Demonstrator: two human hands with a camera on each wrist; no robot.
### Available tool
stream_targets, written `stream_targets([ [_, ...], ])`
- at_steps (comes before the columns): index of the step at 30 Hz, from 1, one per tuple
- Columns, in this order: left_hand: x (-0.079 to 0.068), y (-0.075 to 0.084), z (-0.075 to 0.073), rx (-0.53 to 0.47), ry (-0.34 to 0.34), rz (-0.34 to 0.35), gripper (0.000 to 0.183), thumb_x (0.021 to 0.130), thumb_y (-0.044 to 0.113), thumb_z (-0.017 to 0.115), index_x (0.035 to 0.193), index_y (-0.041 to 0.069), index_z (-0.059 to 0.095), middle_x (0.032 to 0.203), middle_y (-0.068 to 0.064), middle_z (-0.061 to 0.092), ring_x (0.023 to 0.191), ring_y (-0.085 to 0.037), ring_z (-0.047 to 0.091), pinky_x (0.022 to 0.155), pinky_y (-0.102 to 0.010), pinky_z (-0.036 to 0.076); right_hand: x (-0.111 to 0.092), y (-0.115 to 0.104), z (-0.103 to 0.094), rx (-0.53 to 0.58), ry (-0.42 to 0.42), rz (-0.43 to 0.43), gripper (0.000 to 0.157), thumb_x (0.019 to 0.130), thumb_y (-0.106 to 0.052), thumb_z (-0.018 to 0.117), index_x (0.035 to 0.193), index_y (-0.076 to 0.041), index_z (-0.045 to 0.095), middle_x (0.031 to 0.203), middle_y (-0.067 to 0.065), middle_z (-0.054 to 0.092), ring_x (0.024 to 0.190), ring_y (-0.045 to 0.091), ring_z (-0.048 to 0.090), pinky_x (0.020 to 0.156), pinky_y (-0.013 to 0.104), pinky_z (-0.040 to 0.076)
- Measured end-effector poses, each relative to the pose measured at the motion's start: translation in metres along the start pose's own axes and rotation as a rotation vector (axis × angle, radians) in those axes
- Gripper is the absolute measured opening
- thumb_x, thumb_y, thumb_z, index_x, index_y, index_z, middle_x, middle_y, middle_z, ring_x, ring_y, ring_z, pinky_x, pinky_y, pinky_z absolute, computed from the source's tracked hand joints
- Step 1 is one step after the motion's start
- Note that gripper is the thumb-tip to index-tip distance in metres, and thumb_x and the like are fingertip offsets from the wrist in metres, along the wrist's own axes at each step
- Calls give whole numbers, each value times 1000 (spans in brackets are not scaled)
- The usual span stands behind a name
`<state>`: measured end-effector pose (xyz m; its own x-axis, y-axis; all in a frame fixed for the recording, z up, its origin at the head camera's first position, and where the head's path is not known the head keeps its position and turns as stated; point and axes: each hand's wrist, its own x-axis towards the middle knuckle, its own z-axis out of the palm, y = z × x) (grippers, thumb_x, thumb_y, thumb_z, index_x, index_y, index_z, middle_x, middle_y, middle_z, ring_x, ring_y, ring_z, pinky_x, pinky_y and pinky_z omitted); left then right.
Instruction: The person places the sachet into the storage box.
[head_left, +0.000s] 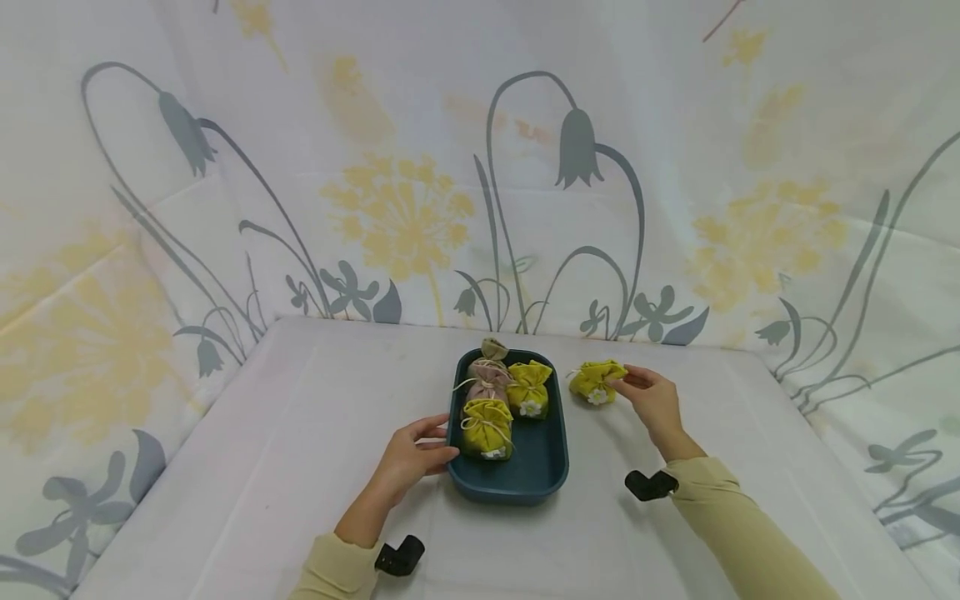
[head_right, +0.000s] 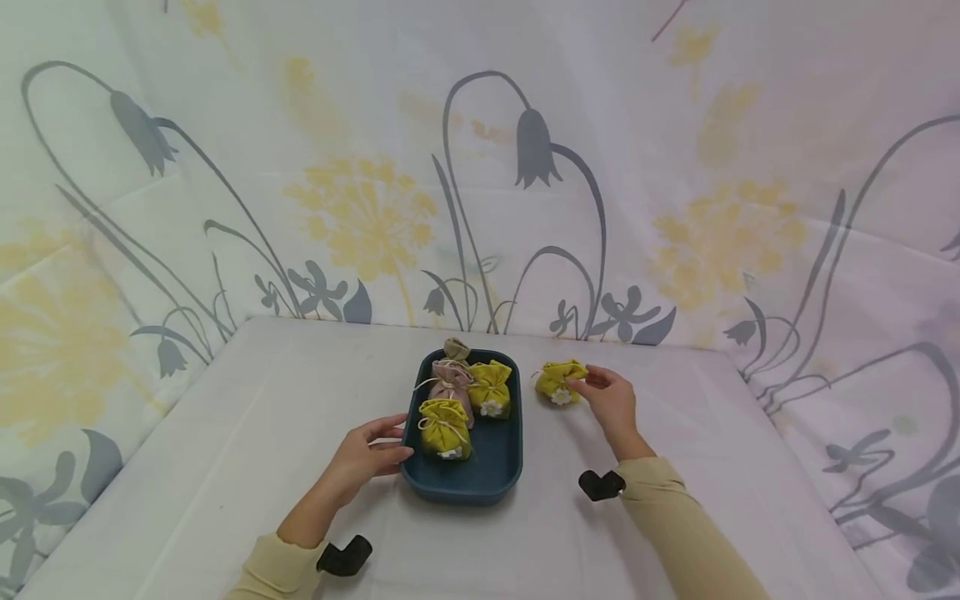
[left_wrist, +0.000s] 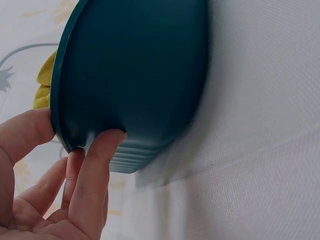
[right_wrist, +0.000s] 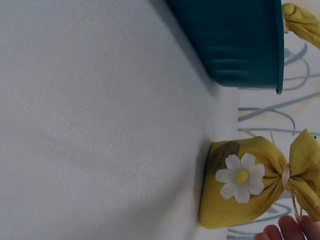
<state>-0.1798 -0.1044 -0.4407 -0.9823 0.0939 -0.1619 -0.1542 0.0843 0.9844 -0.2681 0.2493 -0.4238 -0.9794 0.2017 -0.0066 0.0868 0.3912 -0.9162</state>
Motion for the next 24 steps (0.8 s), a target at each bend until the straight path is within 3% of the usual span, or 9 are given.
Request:
stream_targets([
  [6, 3, -2, 0, 2, -1, 2, 56, 81, 2, 71, 133, 1, 49, 114, -17, 52, 96, -23, 62, 71, -35, 56, 7, -3, 9, 18, -2, 12, 63, 84, -29, 71, 132, 3, 47, 127, 22, 51, 115, 29, 48, 98, 40, 42],
  [13, 2, -3, -1, 5, 9, 0, 56, 81, 2, 71, 133, 2, 49, 114, -17, 52, 96, -22, 61, 71, -34, 56, 14, -3, 16, -22, 14, 14, 57, 82, -29, 72, 128, 0, 54, 121, 19, 54, 105, 25, 49, 87, 33, 46],
  [24, -1, 1, 1, 5, 12, 2, 57, 81, 1, 70, 133, 0, 48, 114, -17, 52, 97, -22, 61, 70, -35, 57, 13, -1, 20, -39, -8, 9, 48, 86, -26, 68, 120, 7, 58, 118, 22, 57, 104, 25, 51, 87, 34, 45],
])
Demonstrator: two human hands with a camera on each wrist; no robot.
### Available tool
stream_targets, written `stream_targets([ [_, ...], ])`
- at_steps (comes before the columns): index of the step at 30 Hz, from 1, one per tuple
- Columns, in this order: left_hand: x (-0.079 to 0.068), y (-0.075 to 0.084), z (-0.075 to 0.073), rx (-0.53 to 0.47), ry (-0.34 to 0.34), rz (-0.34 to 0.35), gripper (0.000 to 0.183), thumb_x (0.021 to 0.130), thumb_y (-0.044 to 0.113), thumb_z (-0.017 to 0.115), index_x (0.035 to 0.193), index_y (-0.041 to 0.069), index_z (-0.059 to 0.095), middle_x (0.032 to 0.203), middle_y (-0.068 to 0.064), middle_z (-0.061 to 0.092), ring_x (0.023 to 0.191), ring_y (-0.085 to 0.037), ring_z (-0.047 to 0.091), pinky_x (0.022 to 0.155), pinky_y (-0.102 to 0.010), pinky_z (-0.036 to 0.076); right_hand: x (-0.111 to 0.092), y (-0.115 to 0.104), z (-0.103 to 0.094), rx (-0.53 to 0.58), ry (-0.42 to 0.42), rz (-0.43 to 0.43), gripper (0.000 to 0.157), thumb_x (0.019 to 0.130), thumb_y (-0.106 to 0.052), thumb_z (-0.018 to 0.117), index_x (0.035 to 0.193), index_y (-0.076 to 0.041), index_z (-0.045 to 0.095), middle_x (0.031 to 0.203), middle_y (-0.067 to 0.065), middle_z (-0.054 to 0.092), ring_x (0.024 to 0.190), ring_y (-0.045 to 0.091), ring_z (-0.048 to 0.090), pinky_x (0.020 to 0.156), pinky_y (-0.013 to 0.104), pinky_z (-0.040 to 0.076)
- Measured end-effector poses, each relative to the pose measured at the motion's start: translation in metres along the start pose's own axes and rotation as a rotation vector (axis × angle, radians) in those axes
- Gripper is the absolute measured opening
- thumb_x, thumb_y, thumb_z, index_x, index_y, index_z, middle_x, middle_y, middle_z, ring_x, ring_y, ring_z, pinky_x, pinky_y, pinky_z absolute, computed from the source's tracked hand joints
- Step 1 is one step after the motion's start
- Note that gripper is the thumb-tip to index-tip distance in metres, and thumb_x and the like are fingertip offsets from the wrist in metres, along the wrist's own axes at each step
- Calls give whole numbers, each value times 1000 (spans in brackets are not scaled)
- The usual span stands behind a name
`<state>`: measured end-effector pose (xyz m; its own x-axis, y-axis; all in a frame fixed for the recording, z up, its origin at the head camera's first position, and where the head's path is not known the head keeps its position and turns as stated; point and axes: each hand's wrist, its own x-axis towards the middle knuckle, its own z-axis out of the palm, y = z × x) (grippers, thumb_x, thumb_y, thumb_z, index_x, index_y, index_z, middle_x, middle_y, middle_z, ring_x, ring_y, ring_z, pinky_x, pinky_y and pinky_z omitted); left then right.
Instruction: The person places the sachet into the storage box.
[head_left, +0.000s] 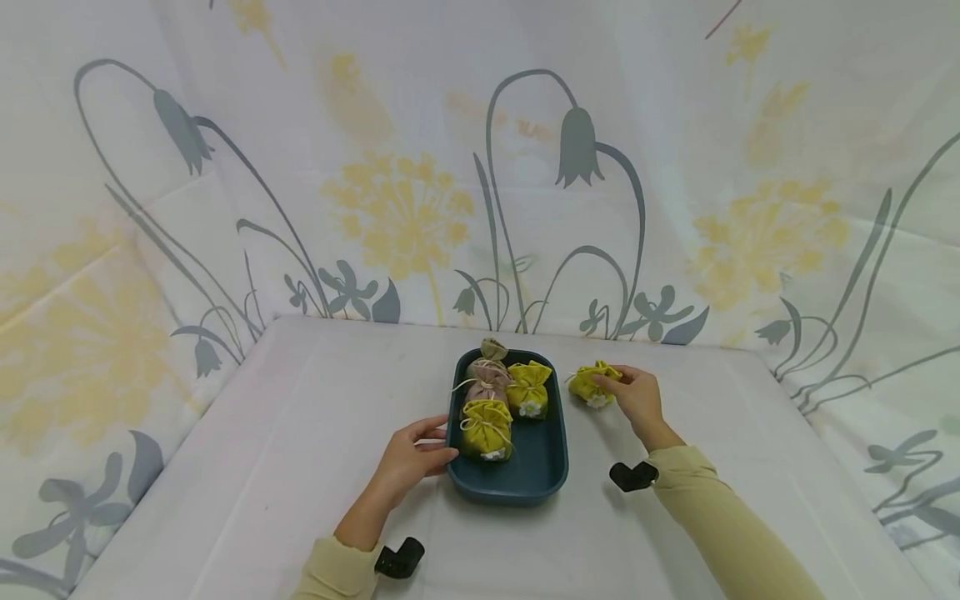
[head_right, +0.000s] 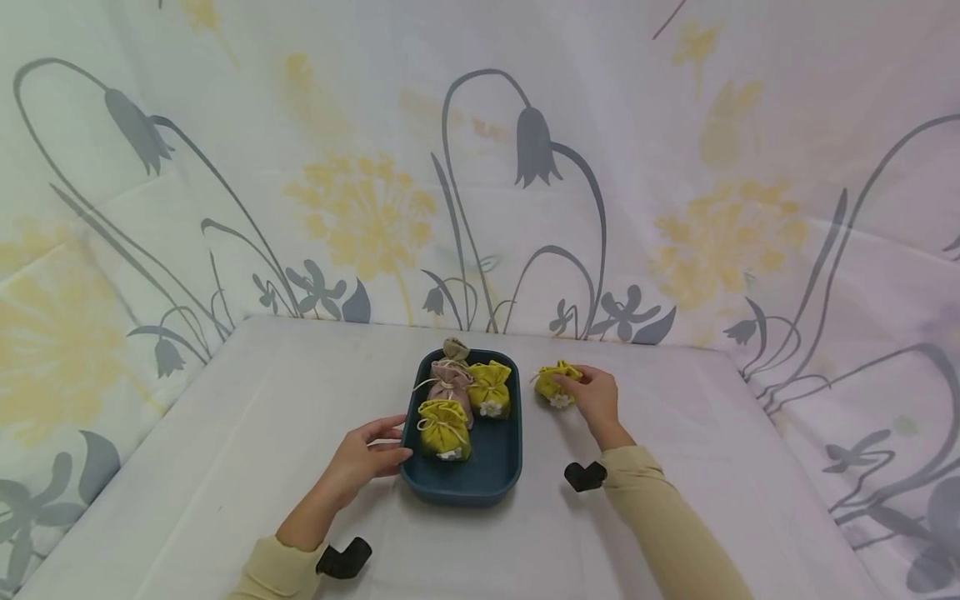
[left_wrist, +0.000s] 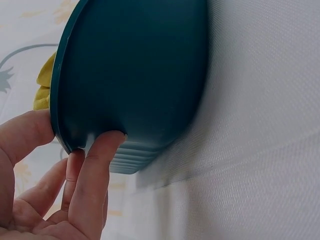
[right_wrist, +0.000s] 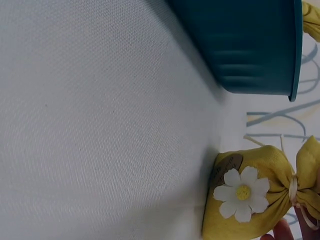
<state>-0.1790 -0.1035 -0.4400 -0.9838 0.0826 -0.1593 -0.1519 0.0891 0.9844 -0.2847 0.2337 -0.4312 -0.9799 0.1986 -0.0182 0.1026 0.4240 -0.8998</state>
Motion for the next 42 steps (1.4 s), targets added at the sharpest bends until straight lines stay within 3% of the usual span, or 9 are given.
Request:
stream_targets([
  [3, 0, -1, 1, -1, -3, 1, 57, 81, 1, 70, 133, 0, 48, 114, -17, 52, 97, -23, 61, 70, -35, 57, 0, 1, -1, 2, 15, -12, 45, 87, -25, 67, 118, 6, 59, 116, 21, 59, 102, 24, 52, 85, 32, 45],
  [10, -1, -3, 1, -3, 1, -3, 56, 81, 1, 70, 133, 1, 49, 114, -17, 52, 97, -23, 61, 71, -35, 57, -2, 2, -4, -9, 84, -40, 43, 85, -29, 69, 112, 4, 65, 101, 11, 66, 81, 7, 53, 67, 16, 45],
  [16, 1, -3, 1, 5, 4, -2, 56, 81, 1, 70, 133, 1, 49, 114, -16, 53, 98, -24, 61, 71, -35, 56, -12, -2, -7, 101, 106, -82, 40, 84, -25, 71, 109, 7, 65, 92, 8, 67, 70, -2, 59, 69, 16, 51],
  [24, 2, -3, 1, 3, -3, -3, 57, 81, 0, 70, 134, 0, 48, 114, -17, 52, 97, -23, 61, 71, -36, 56, -29, -14, -15, 189, 143, -166, 35, 84, -19, 71, 103, 10, 65, 80, 1, 66, 67, -1, 61, 68, 21, 55],
  [33, 3, -3, 2, 6, 2, 3, 56, 81, 1, 70, 133, 0, 48, 114, -17, 53, 97, -23, 61, 71, -35, 56, -41, -35, -21, 250, 179, -233, 33, 85, -15, 70, 103, 11, 64, 78, -4, 64, 66, 0, 62, 64, 17, 54],
  [42, 0, -1, 1, 4, 1, 2, 56, 81, 1, 70, 133, 0, 49, 113, -17, 53, 95, -22, 61, 71, -35, 56, -52, -53, -15, 279, 150, -281, 33, 85, -16, 69, 102, 12, 63, 77, -6, 64, 67, 3, 63, 65, 18, 54],
])
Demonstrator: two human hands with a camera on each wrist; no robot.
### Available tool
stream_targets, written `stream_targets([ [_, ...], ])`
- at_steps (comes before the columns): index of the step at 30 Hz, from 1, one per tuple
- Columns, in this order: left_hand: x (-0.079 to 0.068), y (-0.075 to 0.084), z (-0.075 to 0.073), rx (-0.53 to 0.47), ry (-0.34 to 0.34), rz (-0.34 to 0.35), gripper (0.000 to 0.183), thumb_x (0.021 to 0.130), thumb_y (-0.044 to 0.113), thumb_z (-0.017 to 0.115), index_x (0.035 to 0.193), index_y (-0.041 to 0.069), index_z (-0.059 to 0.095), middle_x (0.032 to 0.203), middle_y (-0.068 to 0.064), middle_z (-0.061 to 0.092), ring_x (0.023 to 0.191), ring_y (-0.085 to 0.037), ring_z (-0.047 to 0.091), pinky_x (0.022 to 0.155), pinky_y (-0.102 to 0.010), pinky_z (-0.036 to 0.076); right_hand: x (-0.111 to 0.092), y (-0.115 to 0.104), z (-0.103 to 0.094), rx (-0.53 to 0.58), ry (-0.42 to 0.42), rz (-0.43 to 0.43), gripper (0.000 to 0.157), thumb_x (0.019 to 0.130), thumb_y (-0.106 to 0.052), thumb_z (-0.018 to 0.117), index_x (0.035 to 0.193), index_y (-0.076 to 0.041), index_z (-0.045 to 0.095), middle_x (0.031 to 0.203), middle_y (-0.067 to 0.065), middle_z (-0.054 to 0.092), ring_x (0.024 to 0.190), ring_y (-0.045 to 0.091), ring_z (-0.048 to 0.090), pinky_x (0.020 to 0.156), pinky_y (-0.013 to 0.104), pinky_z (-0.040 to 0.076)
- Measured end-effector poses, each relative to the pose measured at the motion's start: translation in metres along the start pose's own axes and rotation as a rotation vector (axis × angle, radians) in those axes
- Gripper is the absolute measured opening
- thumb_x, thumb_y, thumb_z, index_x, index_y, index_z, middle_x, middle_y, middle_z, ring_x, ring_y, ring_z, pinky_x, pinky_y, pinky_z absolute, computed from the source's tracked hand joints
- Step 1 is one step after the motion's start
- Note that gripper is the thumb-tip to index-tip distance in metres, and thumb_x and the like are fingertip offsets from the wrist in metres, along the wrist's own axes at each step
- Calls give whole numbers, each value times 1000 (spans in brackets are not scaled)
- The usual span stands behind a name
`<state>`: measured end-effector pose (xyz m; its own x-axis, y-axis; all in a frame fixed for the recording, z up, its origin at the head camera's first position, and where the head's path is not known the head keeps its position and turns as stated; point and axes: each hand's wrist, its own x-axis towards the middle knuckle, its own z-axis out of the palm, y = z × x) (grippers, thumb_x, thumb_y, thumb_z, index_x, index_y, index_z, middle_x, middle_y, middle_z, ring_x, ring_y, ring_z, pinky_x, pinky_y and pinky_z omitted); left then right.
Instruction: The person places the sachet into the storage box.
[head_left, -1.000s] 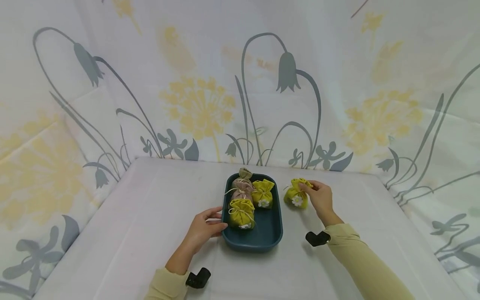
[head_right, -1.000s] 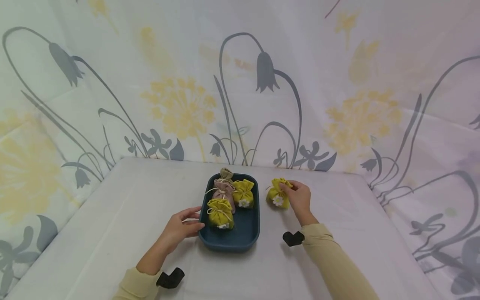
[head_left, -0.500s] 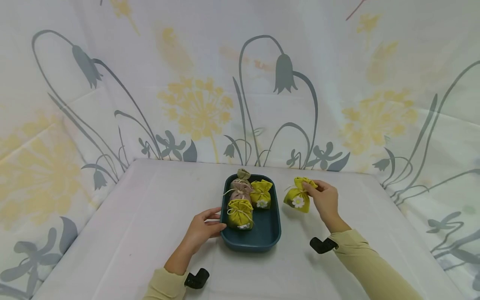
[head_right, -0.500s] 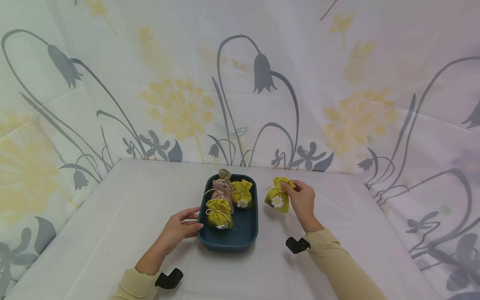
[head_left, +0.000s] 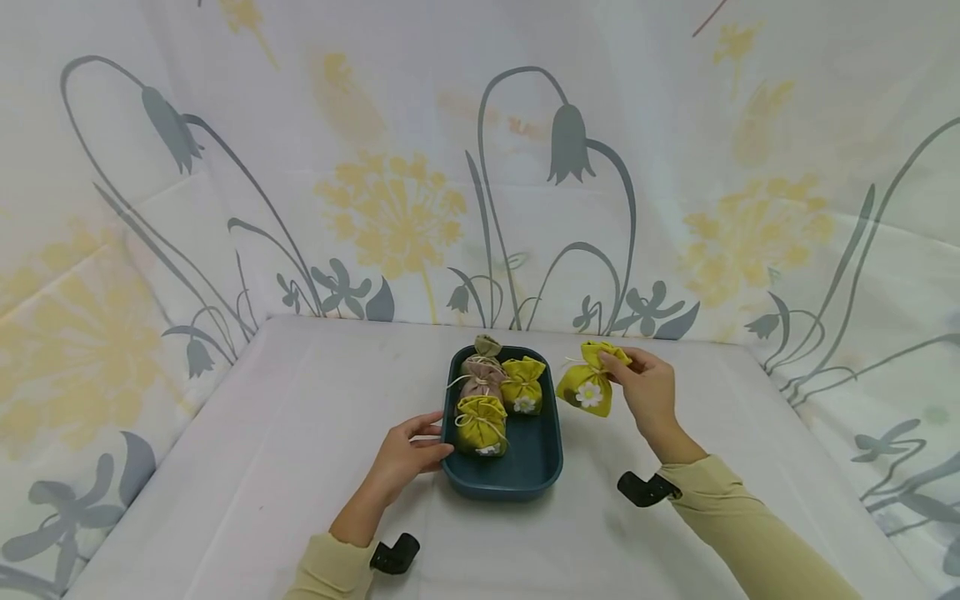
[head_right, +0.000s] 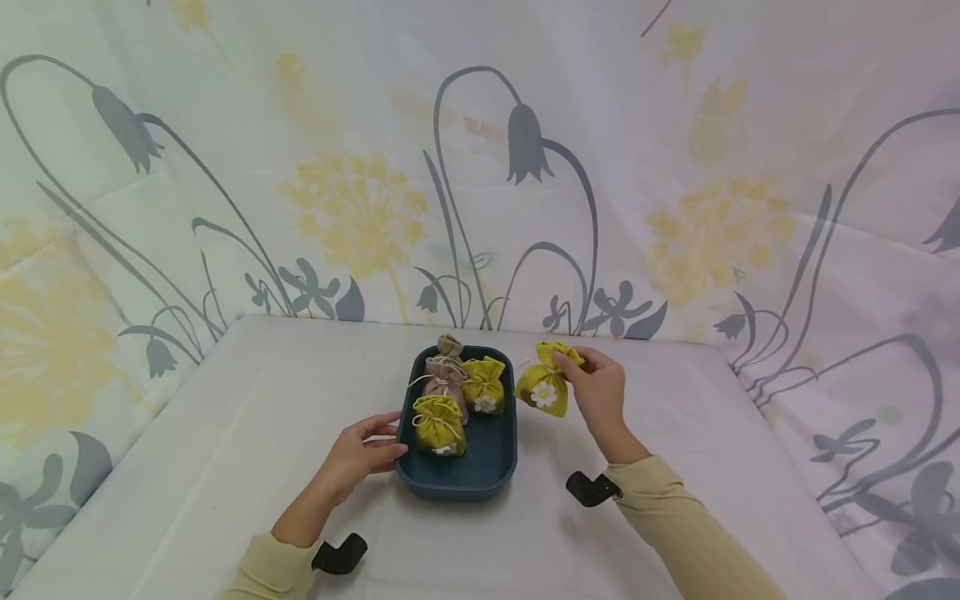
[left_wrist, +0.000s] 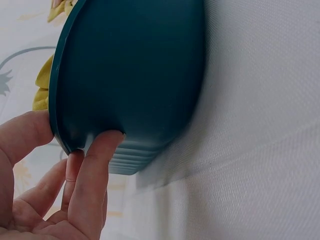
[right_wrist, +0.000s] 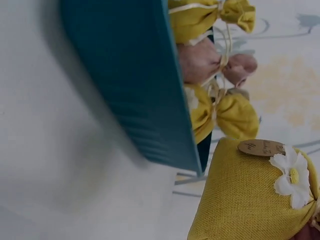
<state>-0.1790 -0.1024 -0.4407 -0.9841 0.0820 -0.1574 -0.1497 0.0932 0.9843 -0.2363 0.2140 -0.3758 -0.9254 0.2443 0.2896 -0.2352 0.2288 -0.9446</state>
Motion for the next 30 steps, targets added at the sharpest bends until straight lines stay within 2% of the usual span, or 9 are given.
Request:
stream_targets([
  [7, -1, 0, -1, -1, -4, 1, 56, 82, 1, 69, 133, 0, 48, 114, -17, 53, 95, -22, 61, 71, -35, 56, -4, -7, 13, 19, -61, -14, 32, 86, -16, 69, 103, 10, 64, 79, -4, 65, 69, 6, 63, 67, 21, 55],
  [13, 0, -1, -1, 1, -2, 3, 55, 82, 1, 69, 133, 1, 49, 113, -17, 53, 96, -22, 61, 71, -35, 56, -7, -12, 24, 19, -121, -22, 33, 85, -18, 70, 102, 10, 64, 87, 7, 66, 72, 7, 64, 69, 23, 55],
  [19, 1, -3, -1, 1, -9, 3, 56, 82, 1, 70, 134, 0, 48, 114, -16, 53, 97, -23, 61, 71, -35, 56, -11, -16, 35, 4, -182, 10, 34, 86, -19, 69, 104, 8, 63, 95, 15, 65, 75, 8, 64, 71, 24, 55],
  [30, 2, -2, -2, -4, -12, 4, 56, 82, 2, 70, 134, 0, 48, 114, -17, 53, 96, -22, 62, 71, -35, 56, -17, -15, 55, -29, -276, 40, 28, 87, -16, 67, 102, 7, 65, 94, 14, 65, 77, 10, 63, 74, 27, 55],
])
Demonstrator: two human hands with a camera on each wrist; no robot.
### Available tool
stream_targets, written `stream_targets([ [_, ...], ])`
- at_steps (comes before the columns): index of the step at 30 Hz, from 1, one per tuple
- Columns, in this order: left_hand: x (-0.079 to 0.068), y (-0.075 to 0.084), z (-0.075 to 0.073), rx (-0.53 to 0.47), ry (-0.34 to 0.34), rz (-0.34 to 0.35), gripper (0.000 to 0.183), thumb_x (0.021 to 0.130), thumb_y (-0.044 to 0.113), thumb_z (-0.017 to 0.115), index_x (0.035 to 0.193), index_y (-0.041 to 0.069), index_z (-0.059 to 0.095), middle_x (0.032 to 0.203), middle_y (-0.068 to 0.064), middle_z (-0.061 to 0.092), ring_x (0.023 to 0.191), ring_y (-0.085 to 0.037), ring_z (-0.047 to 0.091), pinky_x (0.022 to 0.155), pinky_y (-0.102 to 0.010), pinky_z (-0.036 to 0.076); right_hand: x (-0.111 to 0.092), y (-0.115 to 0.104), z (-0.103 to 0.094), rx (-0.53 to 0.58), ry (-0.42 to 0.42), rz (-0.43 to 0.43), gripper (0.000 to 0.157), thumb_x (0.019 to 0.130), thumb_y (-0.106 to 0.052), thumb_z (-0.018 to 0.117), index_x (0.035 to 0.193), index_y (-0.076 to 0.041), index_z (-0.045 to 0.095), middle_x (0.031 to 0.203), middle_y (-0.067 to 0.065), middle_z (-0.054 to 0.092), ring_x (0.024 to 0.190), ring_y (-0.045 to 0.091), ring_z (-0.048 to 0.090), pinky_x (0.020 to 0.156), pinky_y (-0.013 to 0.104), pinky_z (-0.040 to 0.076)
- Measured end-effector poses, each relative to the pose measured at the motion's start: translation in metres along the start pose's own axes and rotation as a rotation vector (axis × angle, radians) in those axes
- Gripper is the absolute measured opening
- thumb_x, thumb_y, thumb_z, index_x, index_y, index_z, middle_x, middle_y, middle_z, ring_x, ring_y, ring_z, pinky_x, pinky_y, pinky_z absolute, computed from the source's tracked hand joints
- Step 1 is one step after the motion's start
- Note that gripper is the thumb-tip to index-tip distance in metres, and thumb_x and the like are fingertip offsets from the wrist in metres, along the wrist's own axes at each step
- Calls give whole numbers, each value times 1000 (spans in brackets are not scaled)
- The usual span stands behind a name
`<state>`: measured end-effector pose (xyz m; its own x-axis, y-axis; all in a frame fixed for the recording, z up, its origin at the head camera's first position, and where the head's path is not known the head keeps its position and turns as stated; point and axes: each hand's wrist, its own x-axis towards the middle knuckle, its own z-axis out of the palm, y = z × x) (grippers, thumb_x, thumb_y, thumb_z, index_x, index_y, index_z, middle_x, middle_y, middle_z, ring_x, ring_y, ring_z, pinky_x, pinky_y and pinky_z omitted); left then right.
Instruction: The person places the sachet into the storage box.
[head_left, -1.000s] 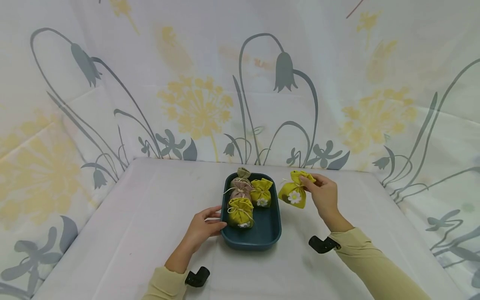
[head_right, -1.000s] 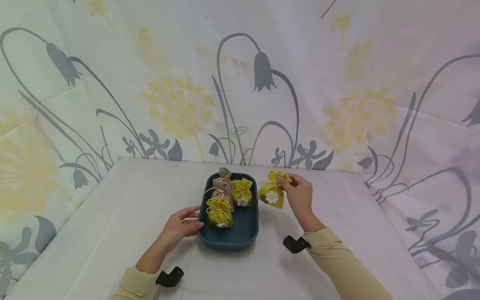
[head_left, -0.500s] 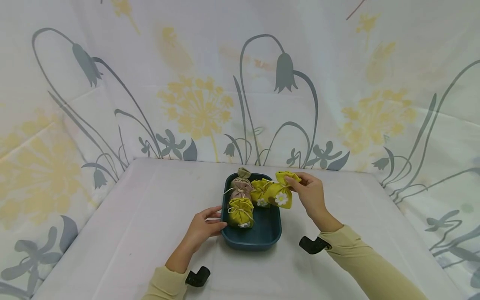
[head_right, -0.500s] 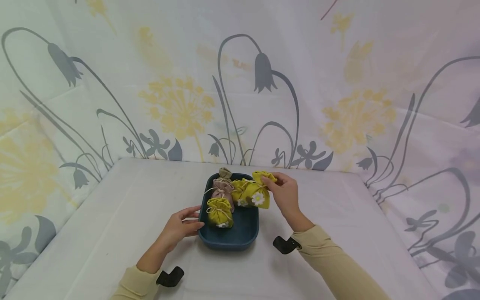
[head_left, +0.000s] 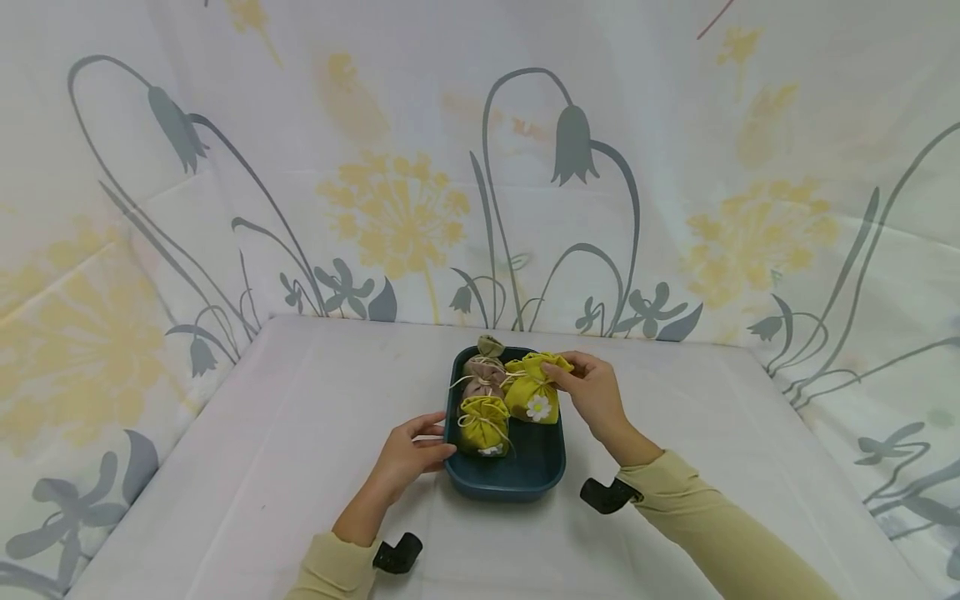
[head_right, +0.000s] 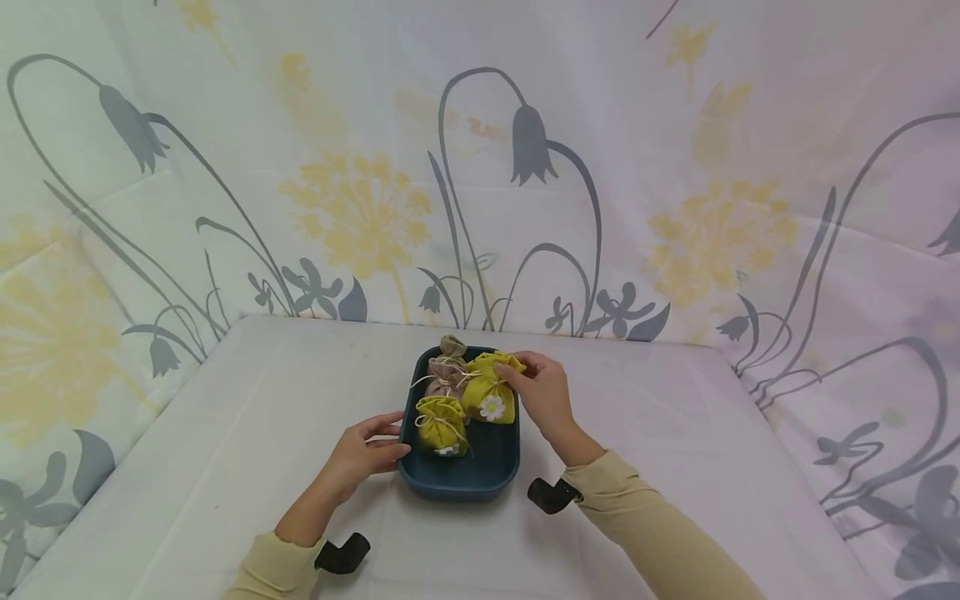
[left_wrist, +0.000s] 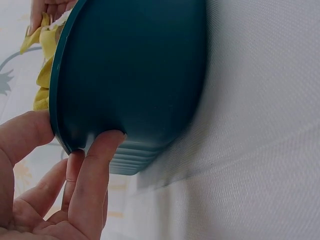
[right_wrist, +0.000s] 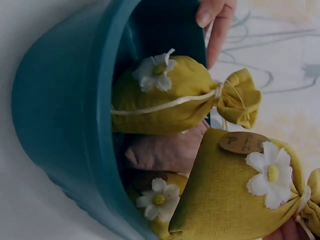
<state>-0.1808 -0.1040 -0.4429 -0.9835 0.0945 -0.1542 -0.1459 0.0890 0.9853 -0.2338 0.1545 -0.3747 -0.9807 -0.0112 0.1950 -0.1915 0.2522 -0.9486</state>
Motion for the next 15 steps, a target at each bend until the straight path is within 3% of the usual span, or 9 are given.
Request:
stream_targets([
  [9, -1, 1, 1, 4, 7, -1, 56, 81, 2, 70, 133, 0, 49, 113, -17, 53, 96, -22, 61, 71, -35, 56, -5, 8, 5, -84, -30, 60, 26, 86, -18, 69, 100, 4, 68, 86, 9, 66, 76, 18, 60, 77, 39, 54],
  [15, -1, 1, 1, 6, 13, -1, 55, 81, 1, 70, 132, 0, 49, 112, -17, 53, 96, -23, 61, 71, -35, 56, -9, 15, 7, -139, -78, 79, 24, 85, -16, 68, 101, 3, 68, 90, 9, 66, 78, 17, 61, 76, 41, 54],
])
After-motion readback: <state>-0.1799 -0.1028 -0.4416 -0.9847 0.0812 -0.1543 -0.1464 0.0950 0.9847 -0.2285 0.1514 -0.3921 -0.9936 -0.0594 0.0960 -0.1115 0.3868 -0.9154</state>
